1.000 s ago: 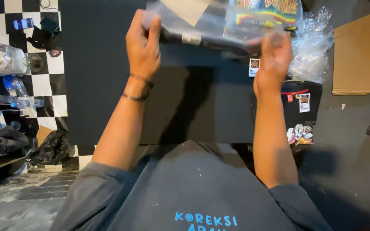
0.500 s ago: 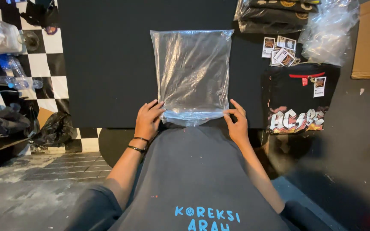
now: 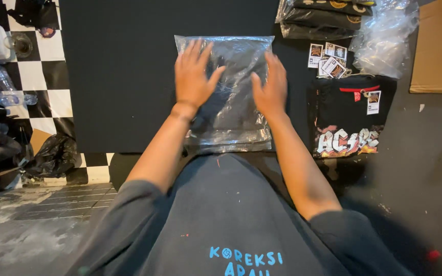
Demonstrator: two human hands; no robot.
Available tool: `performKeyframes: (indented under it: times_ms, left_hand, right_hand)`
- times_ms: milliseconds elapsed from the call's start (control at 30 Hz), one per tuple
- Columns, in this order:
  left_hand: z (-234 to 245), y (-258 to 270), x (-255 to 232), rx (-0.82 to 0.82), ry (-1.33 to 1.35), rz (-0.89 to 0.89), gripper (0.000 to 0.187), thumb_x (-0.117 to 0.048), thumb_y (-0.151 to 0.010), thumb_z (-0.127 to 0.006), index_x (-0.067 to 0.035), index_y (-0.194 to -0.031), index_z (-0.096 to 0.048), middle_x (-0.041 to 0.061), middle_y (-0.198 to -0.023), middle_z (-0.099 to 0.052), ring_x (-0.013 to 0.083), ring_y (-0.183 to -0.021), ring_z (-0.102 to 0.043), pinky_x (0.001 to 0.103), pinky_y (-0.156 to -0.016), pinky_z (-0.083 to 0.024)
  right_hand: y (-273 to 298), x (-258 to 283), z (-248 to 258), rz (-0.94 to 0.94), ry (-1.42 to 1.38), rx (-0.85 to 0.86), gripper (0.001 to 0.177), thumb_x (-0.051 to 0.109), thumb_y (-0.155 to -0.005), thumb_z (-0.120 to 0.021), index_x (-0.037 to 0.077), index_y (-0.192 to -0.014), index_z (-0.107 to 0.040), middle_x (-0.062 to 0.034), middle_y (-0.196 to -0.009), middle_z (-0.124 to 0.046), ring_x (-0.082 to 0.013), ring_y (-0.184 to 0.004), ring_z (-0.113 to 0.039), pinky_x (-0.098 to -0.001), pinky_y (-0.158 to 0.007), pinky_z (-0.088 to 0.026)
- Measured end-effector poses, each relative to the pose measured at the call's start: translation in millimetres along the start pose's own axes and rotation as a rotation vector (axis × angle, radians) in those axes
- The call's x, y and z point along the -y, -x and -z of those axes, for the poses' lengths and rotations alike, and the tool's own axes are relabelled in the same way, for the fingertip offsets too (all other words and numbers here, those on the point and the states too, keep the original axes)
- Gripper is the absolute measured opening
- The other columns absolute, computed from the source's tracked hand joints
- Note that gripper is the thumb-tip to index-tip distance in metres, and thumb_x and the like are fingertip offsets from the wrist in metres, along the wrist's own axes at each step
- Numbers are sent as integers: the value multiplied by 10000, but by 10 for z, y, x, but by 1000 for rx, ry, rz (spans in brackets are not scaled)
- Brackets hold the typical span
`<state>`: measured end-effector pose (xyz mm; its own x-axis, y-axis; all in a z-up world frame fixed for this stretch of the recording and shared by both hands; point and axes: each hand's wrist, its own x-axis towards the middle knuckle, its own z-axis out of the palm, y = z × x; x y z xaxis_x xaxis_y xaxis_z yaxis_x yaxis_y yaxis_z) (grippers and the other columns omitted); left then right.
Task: Packing t-shirts into plastic bags and smoothing them out for retail presentation
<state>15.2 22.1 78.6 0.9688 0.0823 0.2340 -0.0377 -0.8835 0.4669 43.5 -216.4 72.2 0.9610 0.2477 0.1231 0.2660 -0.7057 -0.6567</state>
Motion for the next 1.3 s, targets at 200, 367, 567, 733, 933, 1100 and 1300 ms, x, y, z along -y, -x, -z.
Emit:
performKeyframes:
  times_ms: [200, 367, 567, 733, 933, 1100, 1300]
  left_hand:
    - [-482, -133, 142, 279, -187, 166, 737, -706, -1010, -460, -340, -1632, -314, 135, -1700, -145, 313, -1571, -92, 660, -1216, -143]
    - [-523, -103, 203, 275, -236, 137, 742, -731, -1069, -514, -348, -1659, -277, 114, -1706, -115, 308, -1581, -87, 652, -1244, -180]
    - [-450, -130, 112, 312, -241, 159, 769, -745, -1072, -474, -333, -1674, -233, 97, -1715, -88, 276, -1588, -57, 640, -1257, -145]
    - [-530, -236, 77, 317, -198, 201, 761, -730, -1037, -462, -345, -1655, -241, 106, -1714, -121, 285, -1583, -65, 646, -1246, -112]
    - [-1055, -717, -338, 89, -94, 160, 572, -404, -862, -756, -103, -1333, -638, 158, -1514, -453, 306, -1468, -303, 692, -1154, -190]
    - [-1745, -1089, -459, 79, -75, -154, 338, -387, -882, -741, -206, -1163, -693, 48, -1059, -606, 323, -999, -541, 472, -821, -405]
    - [-1548, -1090, -461, 15, 33, -221, 181, -227, -885, -721, -154, -994, -595, 80, -1001, -572, 329, -946, -505, 457, -816, -403]
  right_hand:
    - [-337, -369, -675, -27, 379, 136, 741, 553, -1049, -557, 190, -1645, -307, -124, -1714, -194, -398, -1577, -163, -658, -1221, -198]
    - [-314, -417, -670, -24, 397, 175, 733, 570, -1112, -520, 217, -1684, -228, -83, -1740, -139, -337, -1610, -94, -606, -1289, -138]
    - [-284, -390, -521, -18, 316, 173, 691, 594, -1146, -305, 216, -1698, -132, -54, -1761, -95, -288, -1637, -53, -566, -1318, -85]
    - [-188, -944, -364, -56, 256, -267, 485, 260, -1072, -551, 35, -1496, -482, -182, -1529, -509, -369, -1430, -465, -512, -1208, -324]
    - [-270, -1144, -353, -331, 181, -172, 153, 344, -881, -767, 252, -988, -709, 64, -848, -637, -247, -891, -608, -496, -774, -391]
    - [-341, -951, -303, -422, -236, -104, 78, 103, -940, -638, 141, -897, -584, -19, -732, -679, -155, -694, -656, -331, -683, -474]
    - [-15, -906, -62, -507, -130, 270, 280, 431, -920, -734, 165, -999, -691, 25, -752, -697, -137, -736, -669, -346, -695, -471]
